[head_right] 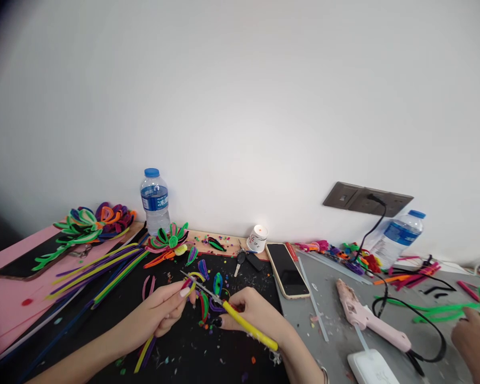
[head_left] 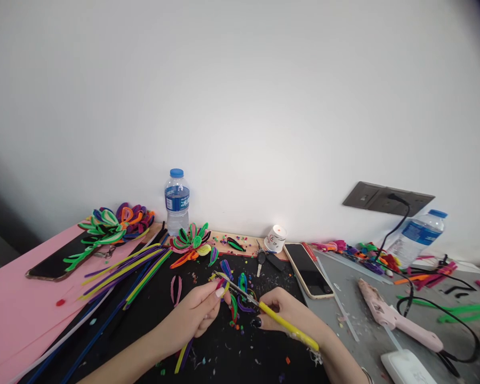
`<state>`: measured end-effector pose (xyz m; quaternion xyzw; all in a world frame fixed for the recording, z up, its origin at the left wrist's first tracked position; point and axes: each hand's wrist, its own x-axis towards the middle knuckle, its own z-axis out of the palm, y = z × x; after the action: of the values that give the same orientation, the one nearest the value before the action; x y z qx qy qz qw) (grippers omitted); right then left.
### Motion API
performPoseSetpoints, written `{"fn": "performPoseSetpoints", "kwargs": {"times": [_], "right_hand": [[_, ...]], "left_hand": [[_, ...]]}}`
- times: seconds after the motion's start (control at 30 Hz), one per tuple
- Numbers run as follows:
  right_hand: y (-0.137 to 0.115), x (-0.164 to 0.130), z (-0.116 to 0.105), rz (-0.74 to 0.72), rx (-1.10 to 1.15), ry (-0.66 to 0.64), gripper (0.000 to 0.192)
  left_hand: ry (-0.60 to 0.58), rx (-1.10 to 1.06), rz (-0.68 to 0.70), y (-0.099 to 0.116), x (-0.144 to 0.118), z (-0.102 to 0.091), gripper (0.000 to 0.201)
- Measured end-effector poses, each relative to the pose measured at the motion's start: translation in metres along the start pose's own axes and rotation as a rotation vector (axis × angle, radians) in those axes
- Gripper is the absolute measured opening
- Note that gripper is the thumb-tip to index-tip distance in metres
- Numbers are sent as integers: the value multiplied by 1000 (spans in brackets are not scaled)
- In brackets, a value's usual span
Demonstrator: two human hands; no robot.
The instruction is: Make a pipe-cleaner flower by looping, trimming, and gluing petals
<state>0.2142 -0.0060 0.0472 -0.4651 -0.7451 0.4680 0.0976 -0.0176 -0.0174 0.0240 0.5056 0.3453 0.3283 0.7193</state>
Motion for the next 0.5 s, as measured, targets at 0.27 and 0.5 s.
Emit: {"fn": "performPoseSetpoints", "kwargs": {"times": [0.27,0.5], "right_hand": [[-3,2,9,39,-306,242,33],[-6,3,14,48,-561,452,34]], "left_hand": [[135,-40,-45,-2,4,-1,30],[232,-111,-49,-4,5,-5,35]]}}
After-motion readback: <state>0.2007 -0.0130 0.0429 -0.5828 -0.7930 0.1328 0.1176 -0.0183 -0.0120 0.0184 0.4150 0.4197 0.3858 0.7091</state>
